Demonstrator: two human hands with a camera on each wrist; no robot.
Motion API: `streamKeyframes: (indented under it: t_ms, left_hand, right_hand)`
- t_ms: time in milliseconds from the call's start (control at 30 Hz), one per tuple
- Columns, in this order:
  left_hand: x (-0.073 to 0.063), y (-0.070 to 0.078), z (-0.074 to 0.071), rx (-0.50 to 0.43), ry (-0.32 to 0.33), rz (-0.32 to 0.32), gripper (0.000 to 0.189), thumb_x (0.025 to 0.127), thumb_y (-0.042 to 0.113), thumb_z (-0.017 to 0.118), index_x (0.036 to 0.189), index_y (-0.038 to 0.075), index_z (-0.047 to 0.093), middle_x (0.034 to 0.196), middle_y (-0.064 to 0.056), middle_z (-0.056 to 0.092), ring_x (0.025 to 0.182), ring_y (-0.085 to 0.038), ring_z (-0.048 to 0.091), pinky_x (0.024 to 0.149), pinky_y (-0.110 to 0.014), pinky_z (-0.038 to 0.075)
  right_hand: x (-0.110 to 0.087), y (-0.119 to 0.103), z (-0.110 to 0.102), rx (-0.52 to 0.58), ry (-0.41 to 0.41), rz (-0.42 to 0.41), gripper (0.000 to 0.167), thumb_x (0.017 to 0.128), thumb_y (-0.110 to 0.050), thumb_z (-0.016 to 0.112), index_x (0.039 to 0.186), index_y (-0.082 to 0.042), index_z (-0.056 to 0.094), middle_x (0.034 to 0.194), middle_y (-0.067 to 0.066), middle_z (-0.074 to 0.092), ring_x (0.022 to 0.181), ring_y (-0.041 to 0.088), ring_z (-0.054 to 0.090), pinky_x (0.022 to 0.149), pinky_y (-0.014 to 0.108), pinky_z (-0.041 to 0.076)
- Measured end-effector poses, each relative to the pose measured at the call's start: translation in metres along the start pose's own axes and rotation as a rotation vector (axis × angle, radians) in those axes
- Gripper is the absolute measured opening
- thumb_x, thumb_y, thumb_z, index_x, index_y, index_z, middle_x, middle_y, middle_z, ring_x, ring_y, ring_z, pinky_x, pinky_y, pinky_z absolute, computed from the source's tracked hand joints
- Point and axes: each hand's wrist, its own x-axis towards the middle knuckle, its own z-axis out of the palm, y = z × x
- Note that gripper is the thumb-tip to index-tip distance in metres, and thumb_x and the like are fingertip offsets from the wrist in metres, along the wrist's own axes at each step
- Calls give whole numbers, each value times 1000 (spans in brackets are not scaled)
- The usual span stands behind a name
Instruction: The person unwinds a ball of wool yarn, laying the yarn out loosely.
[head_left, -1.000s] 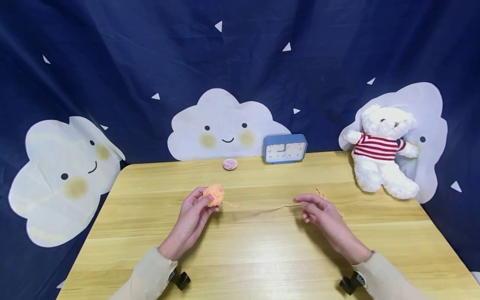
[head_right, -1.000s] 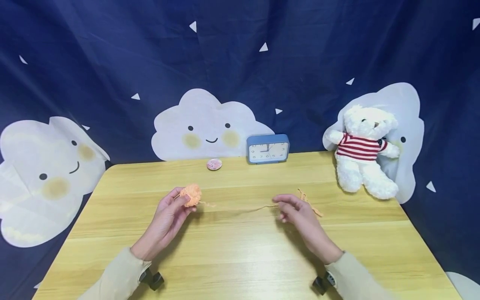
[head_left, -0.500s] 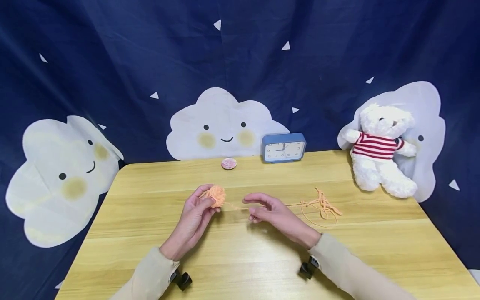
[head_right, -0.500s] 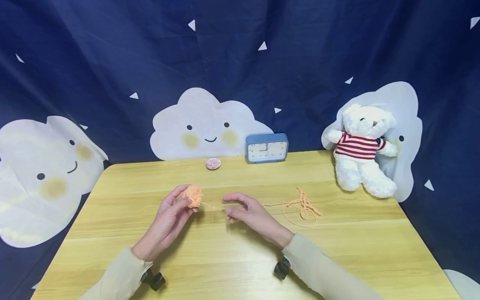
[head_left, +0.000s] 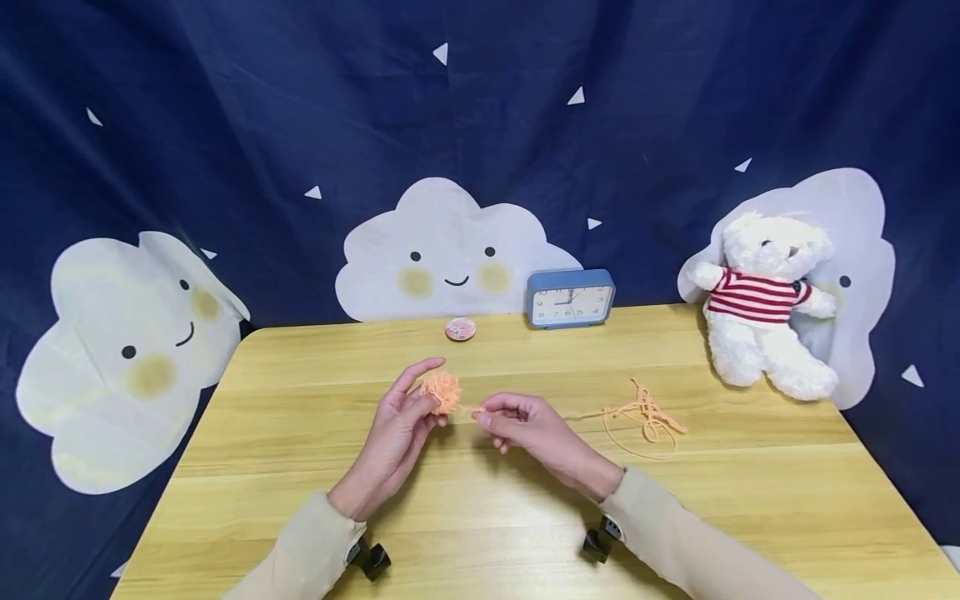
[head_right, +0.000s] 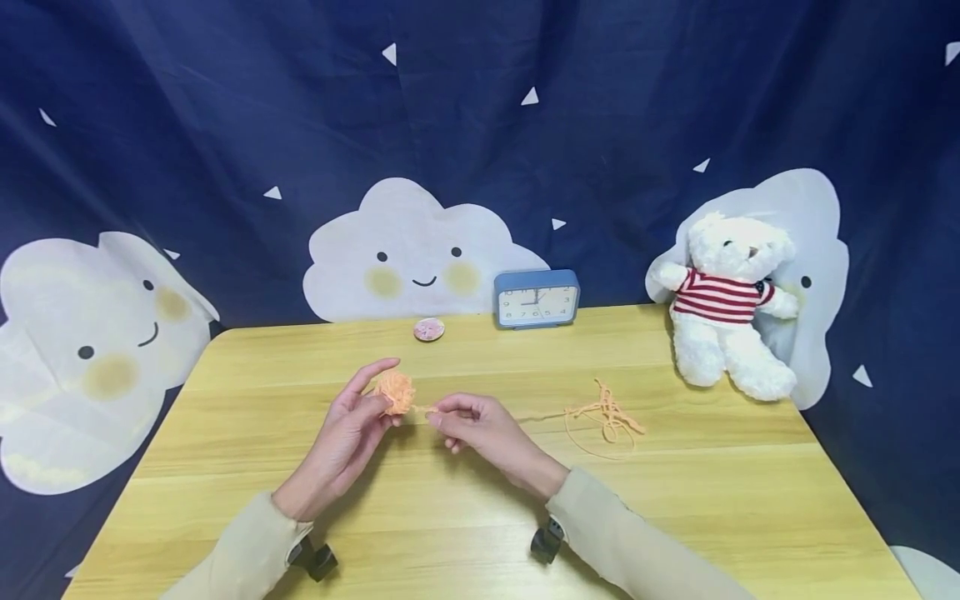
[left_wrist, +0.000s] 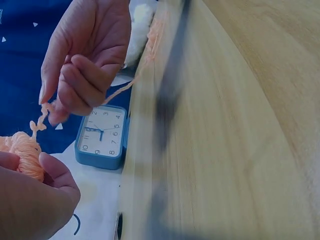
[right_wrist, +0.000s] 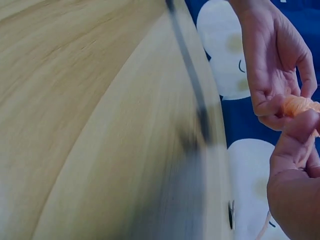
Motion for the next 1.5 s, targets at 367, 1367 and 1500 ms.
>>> streamKeyframes:
  t_ms: [367, 1367, 1500]
  left_hand:
    - [-1, -2, -4, -37, -42, 32, 61, 97, -12, 52, 155, 7, 56, 109, -5, 59, 86, -18, 57, 75, -28, 52]
    - [-7, -1, -26, -5, 38, 67, 40, 93, -15, 51, 130, -3, 59, 115, -9, 64, 95, -16, 63, 82, -26, 57]
    - [-9, 0, -29, -95, 8, 82, 38, 92, -14, 45, 123, -1, 62, 117, -12, 62, 98, -18, 64, 84, -26, 57]
  right_hand:
    - [-10, 2, -15, -14, 139, -41, 23, 105, -17, 73, 118, 2, 76, 86, 3, 67, 71, 11, 55, 65, 22, 49]
    - [-66, -27, -98, 199, 445, -168, 21, 110, -4, 61, 100, -11, 79, 85, -1, 66, 70, 7, 55, 61, 17, 48]
    - [-76, -25, -111, 217, 475, -161, 21, 111, -6, 63, 99, -12, 79, 83, -2, 65, 68, 6, 55, 56, 16, 45]
